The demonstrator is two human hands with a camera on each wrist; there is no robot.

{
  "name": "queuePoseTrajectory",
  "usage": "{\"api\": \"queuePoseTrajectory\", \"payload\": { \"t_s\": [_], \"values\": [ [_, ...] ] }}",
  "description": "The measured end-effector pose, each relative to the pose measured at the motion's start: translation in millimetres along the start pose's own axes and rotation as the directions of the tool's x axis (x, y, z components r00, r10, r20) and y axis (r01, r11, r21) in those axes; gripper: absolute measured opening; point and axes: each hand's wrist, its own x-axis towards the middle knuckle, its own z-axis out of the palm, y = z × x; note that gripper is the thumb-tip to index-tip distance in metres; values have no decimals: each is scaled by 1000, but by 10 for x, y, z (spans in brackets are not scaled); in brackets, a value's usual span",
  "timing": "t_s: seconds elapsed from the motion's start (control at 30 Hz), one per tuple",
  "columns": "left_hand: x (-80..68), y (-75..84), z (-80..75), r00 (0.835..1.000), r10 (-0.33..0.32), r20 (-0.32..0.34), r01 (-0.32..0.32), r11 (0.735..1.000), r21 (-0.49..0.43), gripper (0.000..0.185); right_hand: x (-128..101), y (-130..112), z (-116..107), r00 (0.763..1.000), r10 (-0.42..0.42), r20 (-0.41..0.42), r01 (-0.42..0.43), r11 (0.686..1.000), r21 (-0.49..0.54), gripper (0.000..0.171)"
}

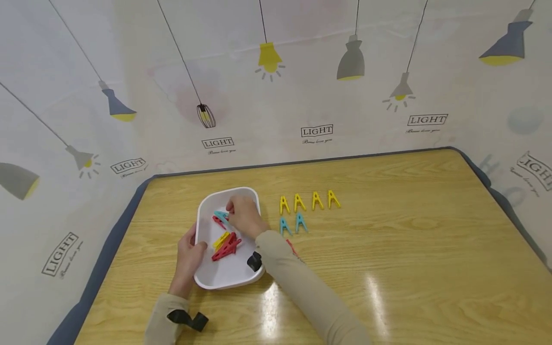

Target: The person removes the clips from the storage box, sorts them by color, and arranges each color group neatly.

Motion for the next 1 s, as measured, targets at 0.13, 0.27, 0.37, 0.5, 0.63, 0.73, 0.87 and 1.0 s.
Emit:
{"api": "queuePoseTrajectory", "payload": {
  "t_s": [0.13, 0.27, 0.37, 0.5, 0.63, 0.73, 0.87, 1.0],
  "values": [
    [7, -15, 2, 1000, -2, -3, 2, 1000, 14, 72, 6, 13, 6, 998, -34, -52, 37, 997, 60, 10],
    [7, -16, 2, 1000, -7, 4, 7, 1000, 17, 72, 4, 11, -4, 993, -72, -89, 79, 993, 87, 10],
    [7, -9, 3, 1000, -12, 8, 12, 1000, 13, 72, 4, 11, -12, 992, -81, -95, 90, 992, 91, 9],
    [14, -13, 11, 1000, 8, 1, -8, 1000, 5, 72, 6, 10, -24, 990, -87, -107, 98, 990, 100, 9],
    [22, -14, 20, 1000, 22, -3, -22, 1000, -3, 72, 1, -2, -40, 989, -88, -122, 101, 989, 106, 9],
    [23, -7, 21, 1000, 21, -1, -21, 1000, -8, 73, -1, -10, -46, 989, -71, -127, 84, 991, 107, 10],
    [18, 2, 17, 1000, 17, 2, -17, 1000, -17, 74, 2, -17, -42, 989, -49, -138, 66, 991, 117, 10],
    [14, -10, 10, 1000, 23, 4, -23, 999, -28, 75, 2, -12, -24, 986, -37, -165, 62, 987, 150, 9]
  ]
}}
